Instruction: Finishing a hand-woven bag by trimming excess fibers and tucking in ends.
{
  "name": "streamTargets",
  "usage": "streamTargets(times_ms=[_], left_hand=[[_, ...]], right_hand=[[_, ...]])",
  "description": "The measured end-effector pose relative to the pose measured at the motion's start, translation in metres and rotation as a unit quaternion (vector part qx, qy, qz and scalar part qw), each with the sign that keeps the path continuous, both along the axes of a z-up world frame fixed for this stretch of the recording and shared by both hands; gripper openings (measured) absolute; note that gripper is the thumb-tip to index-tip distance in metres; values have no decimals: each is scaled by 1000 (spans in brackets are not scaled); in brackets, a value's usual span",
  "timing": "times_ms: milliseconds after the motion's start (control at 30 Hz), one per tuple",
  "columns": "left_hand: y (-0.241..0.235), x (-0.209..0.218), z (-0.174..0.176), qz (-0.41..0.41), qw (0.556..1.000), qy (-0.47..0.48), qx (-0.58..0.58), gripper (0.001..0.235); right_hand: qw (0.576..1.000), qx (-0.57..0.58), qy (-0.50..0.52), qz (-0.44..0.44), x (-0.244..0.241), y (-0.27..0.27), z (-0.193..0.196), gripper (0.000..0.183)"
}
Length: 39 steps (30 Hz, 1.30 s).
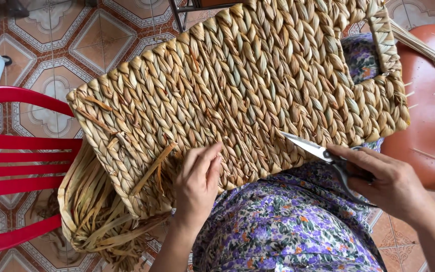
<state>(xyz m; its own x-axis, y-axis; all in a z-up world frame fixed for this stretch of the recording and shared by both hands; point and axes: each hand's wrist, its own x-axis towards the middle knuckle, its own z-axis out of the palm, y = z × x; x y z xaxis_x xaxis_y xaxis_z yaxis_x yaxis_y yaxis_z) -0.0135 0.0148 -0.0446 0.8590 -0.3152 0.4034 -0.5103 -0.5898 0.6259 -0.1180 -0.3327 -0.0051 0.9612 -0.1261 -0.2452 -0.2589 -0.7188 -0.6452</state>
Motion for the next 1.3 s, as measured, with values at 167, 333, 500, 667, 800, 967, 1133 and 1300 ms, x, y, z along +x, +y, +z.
streamTargets(times_ms=[167, 333, 500, 667, 800, 967, 1133, 1300], left_hand=[[-14, 15, 18, 15, 994, -69, 79, 26], [-13, 23, 21, 1, 990, -108, 90, 17], [-11, 27, 34, -30, 997, -59, 32, 14], [-12, 27, 28, -38, 999, -33, -12, 12], [-14, 27, 32, -34, 999, -22, -27, 11], [-8, 32, 6, -35, 995, 7, -96, 7], [3, 20, 13, -2, 992, 38, -121, 11], [6, -6, 15, -46, 998, -46, 5, 13]], right_hand=[[991, -95, -85, 36, 6, 14, 9, 72], [983, -157, -68, 63, 6, 22, 18, 81], [941, -227, -159, 194, 26, 50, 41, 84], [921, -243, -190, 240, 43, 64, 45, 85], [914, -247, -183, 264, 48, 71, 45, 83], [920, -225, -163, 276, 46, 71, 41, 80], [918, -202, -207, 271, 33, 52, 43, 77], [897, -260, -179, 308, 15, 36, 31, 76]])
